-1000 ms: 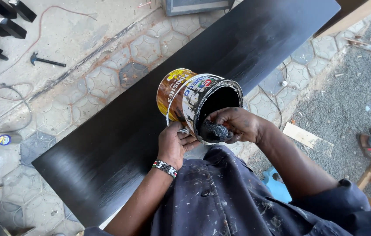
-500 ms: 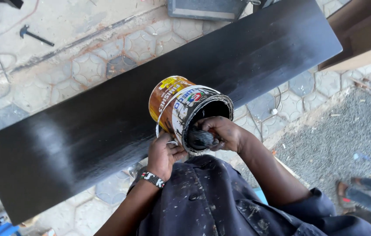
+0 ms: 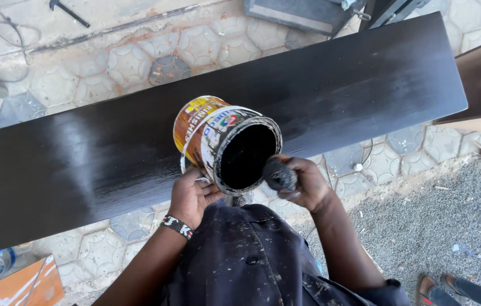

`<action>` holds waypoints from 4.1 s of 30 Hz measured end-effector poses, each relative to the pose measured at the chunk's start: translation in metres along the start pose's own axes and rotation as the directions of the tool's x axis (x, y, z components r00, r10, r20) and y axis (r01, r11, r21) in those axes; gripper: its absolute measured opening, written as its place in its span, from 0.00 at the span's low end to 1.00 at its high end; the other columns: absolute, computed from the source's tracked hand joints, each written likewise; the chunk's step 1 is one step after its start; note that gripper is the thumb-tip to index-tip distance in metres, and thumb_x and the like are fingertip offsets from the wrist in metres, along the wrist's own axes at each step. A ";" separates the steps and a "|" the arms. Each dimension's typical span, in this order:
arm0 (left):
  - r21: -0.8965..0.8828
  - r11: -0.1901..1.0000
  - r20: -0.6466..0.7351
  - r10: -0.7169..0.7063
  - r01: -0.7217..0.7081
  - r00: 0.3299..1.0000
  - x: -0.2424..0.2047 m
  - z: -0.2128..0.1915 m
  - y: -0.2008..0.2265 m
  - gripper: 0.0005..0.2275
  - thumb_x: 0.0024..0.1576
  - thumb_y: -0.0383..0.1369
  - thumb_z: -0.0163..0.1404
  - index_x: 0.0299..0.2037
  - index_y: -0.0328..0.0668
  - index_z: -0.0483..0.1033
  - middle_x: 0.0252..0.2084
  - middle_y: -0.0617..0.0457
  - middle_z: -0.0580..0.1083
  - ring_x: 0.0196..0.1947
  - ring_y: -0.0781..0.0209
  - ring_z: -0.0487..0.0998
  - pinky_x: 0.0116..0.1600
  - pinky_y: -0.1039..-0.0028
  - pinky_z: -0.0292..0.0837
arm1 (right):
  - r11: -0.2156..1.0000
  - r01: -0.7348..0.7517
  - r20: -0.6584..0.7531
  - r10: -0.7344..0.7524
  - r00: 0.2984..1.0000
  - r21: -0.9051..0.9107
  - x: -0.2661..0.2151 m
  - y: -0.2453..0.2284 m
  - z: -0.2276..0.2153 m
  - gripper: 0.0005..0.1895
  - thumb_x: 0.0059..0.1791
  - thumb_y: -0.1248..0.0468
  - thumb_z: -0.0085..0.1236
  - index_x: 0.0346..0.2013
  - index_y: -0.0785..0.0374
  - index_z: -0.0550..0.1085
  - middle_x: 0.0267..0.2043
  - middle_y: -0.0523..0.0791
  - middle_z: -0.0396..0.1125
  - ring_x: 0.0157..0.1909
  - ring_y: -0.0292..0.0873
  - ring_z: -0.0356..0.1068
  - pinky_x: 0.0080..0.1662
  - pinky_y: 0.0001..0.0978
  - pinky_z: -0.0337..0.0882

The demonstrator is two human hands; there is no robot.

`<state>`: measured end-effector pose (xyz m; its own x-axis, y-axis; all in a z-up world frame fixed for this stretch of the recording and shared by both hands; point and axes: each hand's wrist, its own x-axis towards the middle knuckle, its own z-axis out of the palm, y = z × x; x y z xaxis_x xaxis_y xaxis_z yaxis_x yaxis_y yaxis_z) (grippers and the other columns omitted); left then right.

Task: Applying a black wood finish to a wooden board using a rag dipped in a paint can.

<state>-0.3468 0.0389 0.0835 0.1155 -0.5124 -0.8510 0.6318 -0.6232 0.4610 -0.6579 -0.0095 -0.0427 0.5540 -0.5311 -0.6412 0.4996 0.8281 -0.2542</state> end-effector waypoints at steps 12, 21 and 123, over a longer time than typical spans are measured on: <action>-0.029 0.999 0.070 0.023 -0.021 0.997 0.083 -0.032 0.055 0.09 0.67 0.40 0.55 0.53 0.54 0.82 0.50 0.39 0.88 0.55 0.32 0.92 0.60 0.37 0.92 | 0.918 0.354 -0.143 -0.332 0.933 0.179 -0.027 -0.073 -0.025 0.07 0.56 0.64 0.55 0.41 0.57 0.82 0.32 0.52 0.78 0.27 0.43 0.69 0.29 0.23 0.58; 0.079 0.996 0.136 -0.046 0.035 0.990 0.143 0.003 0.060 0.08 0.64 0.40 0.55 0.50 0.58 0.83 0.50 0.43 0.89 0.54 0.37 0.93 0.58 0.43 0.94 | 0.875 0.445 -0.376 -0.354 0.856 0.190 -0.006 -0.080 -0.085 0.10 0.59 0.64 0.56 0.44 0.66 0.82 0.36 0.54 0.79 0.30 0.40 0.68 0.30 0.23 0.62; 0.136 0.991 0.410 -0.076 0.021 0.909 0.203 0.211 0.025 0.15 0.63 0.44 0.57 0.51 0.48 0.89 0.57 0.45 0.90 0.63 0.41 0.92 0.70 0.34 0.88 | -0.275 -0.296 0.306 -0.950 -0.062 -0.915 0.186 -0.112 -0.365 0.22 0.68 0.56 0.46 0.38 0.54 0.83 0.22 0.49 0.70 0.25 0.62 0.76 0.31 0.48 0.73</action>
<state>-0.4689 -0.2059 -0.0248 -0.2574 -0.6610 -0.7049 0.5243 -0.7083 0.4727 -0.8538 -0.1353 -0.3980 -0.3052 -0.8089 0.5025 -0.9105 0.0933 -0.4029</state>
